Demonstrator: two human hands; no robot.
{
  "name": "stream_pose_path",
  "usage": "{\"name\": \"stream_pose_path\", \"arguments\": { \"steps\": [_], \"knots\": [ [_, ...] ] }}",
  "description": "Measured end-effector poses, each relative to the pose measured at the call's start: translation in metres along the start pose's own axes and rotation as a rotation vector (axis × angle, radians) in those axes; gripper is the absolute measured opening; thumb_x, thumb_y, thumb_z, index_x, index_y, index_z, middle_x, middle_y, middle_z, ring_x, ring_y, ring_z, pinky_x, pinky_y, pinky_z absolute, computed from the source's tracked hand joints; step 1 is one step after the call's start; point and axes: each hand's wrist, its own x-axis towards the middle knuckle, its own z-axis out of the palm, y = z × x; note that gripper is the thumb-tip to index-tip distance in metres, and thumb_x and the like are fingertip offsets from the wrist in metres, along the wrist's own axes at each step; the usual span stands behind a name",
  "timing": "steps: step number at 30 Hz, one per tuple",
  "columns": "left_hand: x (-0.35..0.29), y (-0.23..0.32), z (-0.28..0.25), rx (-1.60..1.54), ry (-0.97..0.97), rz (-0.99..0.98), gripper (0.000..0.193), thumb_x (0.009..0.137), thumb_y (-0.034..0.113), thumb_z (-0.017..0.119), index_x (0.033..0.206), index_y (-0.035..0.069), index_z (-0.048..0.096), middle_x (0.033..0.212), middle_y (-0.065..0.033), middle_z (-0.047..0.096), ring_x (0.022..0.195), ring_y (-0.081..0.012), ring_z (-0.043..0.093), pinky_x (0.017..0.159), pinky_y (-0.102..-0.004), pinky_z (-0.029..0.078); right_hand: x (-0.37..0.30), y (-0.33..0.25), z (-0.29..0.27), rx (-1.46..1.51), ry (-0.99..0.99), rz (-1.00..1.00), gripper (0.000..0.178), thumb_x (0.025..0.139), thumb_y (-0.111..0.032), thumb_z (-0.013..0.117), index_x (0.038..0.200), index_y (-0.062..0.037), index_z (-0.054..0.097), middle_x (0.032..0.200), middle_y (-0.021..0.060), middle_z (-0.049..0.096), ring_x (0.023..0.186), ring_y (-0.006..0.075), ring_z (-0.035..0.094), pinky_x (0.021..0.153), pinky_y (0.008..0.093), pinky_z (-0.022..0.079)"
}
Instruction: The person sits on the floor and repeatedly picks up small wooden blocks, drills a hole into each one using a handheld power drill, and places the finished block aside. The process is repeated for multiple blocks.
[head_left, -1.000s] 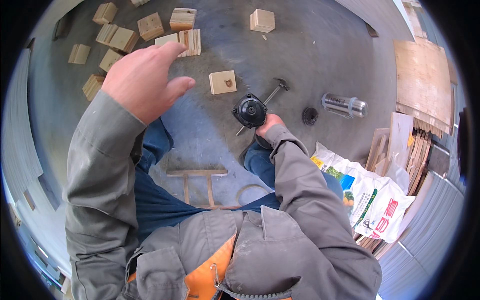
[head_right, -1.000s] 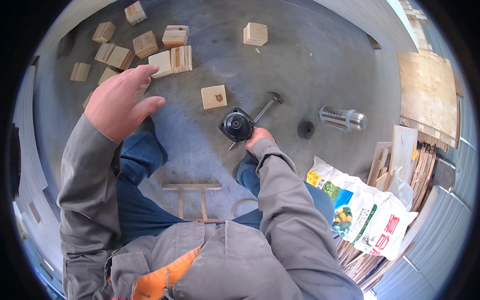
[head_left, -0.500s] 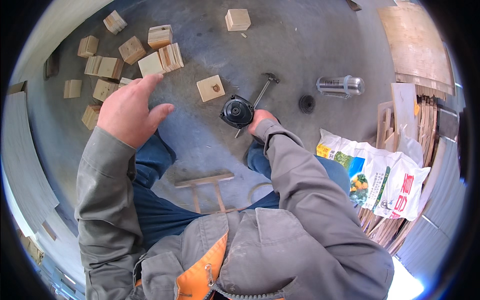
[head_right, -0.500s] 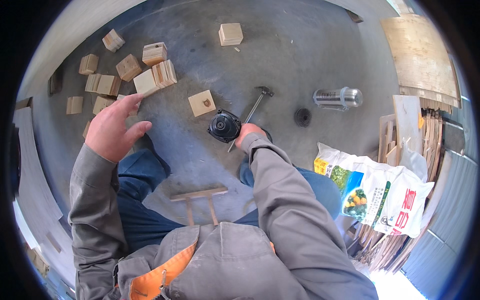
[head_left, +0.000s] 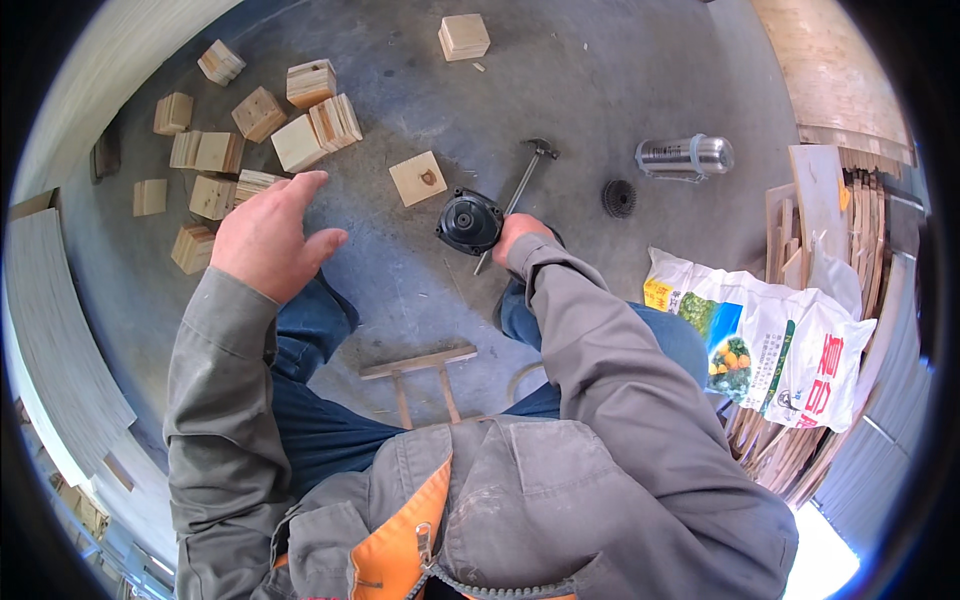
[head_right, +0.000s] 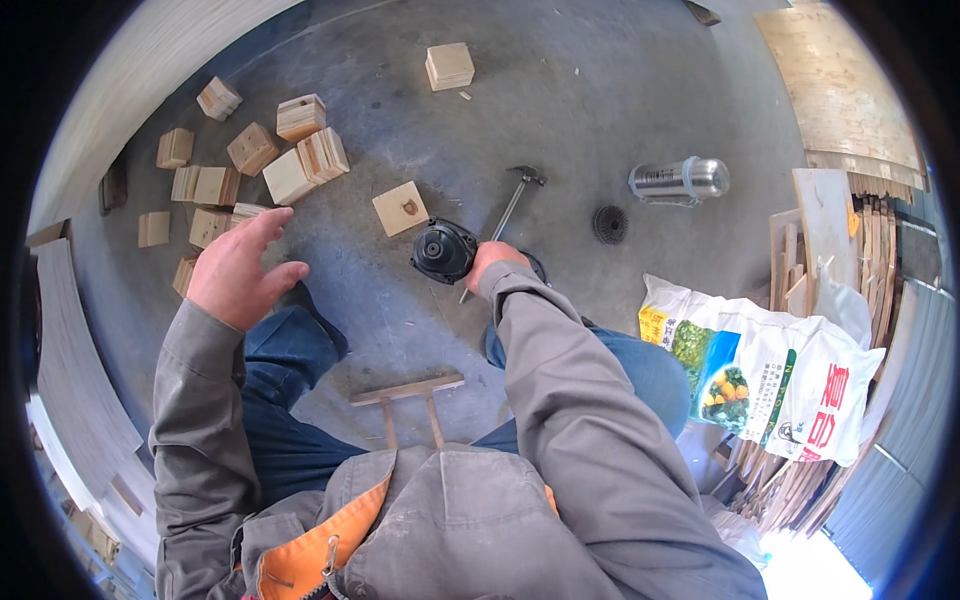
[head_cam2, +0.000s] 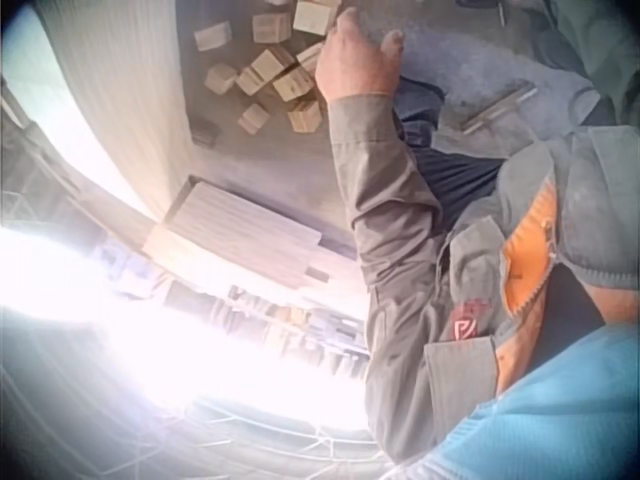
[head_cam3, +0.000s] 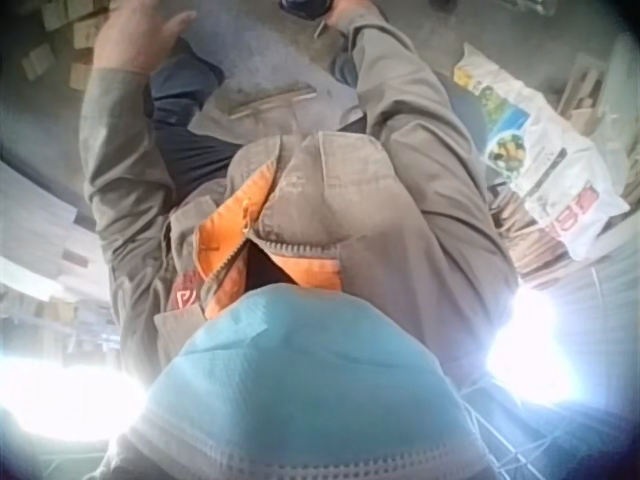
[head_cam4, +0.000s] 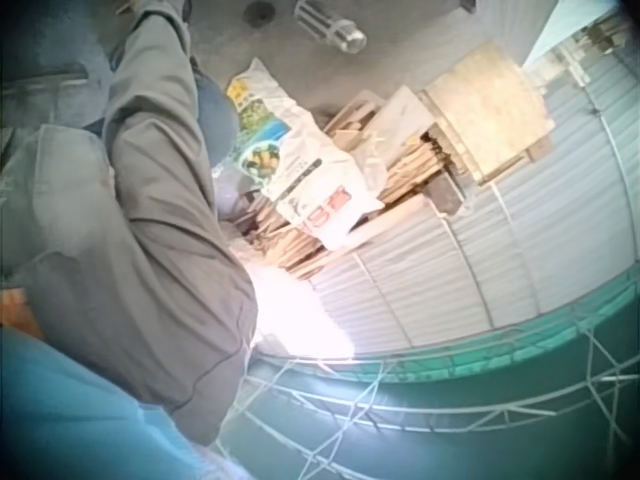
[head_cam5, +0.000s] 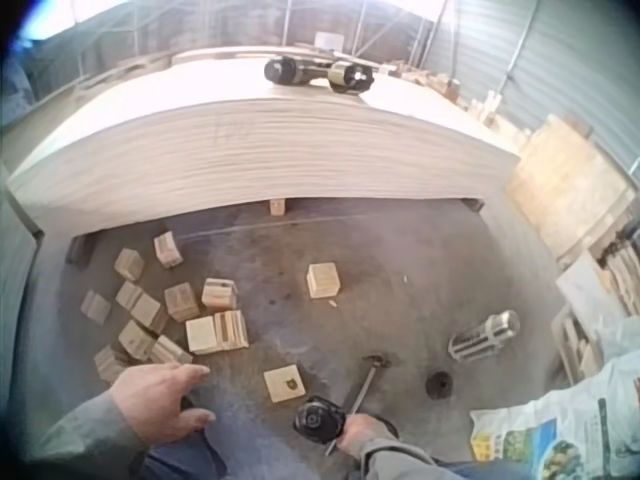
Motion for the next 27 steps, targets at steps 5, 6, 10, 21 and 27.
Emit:
{"name": "stream_pose_path", "arguments": {
  "steps": [5, 6, 10, 21, 27],
  "knots": [
    [0.0, 0.003, 0.001, 0.027, -0.015, -0.003, 0.062, 0.087, 0.03, 0.082, 0.139, 0.004, 0.061, 0.122, -0.0195, 0.072, 0.113, -0.0369, 0.07, 0.096, -0.044, 0.056, -0.002, -0.001, -0.004, 0.0, -0.008, -0.003, 0.035, 0.082, -0.025, 0.076, 0.113, -0.0084, 0.079, 0.116, 0.0195, 0.075, 0.113, 0.038, 0.071, 0.096, 0.0433, 0.058],
    [0.001, 0.004, 0.002, 0.03, -0.015, 0.001, 0.062, 0.087, 0.03, 0.082, 0.139, 0.004, 0.061, 0.122, -0.0195, 0.072, 0.113, -0.0369, 0.07, 0.096, -0.0439, 0.056, 0.0, 0.0, -0.003, 0.001, -0.006, -0.002, 0.035, 0.082, -0.025, 0.075, 0.113, -0.0082, 0.079, 0.116, 0.0195, 0.075, 0.113, 0.0381, 0.071, 0.096, 0.0434, 0.058],
    [0.001, 0.006, 0.002, 0.042, -0.033, -0.009, 0.062, 0.087, 0.03, 0.082, 0.139, 0.004, 0.061, 0.122, -0.0194, 0.072, 0.113, -0.0364, 0.07, 0.096, -0.0435, 0.056, 0.001, 0.001, -0.002, 0.009, 0.0, -0.001, 0.035, 0.081, -0.023, 0.075, 0.112, -0.0076, 0.079, 0.116, 0.0197, 0.075, 0.112, 0.0388, 0.071, 0.096, 0.0439, 0.058],
    [0.026, -0.024, 0.058, 0.043, -0.096, -0.057, 0.061, 0.086, 0.028, 0.081, 0.138, 0.006, 0.06, 0.127, -0.0175, 0.069, 0.118, -0.0356, 0.067, 0.101, -0.0439, 0.054, -0.001, -0.001, -0.007, 0.024, -0.014, 0.003, 0.035, 0.081, -0.023, 0.075, 0.112, -0.0085, 0.079, 0.116, 0.0186, 0.076, 0.112, 0.0377, 0.071, 0.096, 0.0438, 0.058],
    [0.077, -0.031, 0.162, -0.04, -0.104, -0.072, 0.066, 0.082, 0.023, 0.083, 0.142, 0.009, 0.059, 0.142, -0.0147, 0.061, 0.13, -0.035, 0.06, 0.109, -0.0427, 0.05, 0.01, 0.005, 0.004, 0.008, -0.027, 0.001, 0.037, 0.08, -0.024, 0.076, 0.114, -0.0109, 0.079, 0.117, 0.0166, 0.076, 0.113, 0.0351, 0.072, 0.097, 0.043, 0.058]
  ]
}}
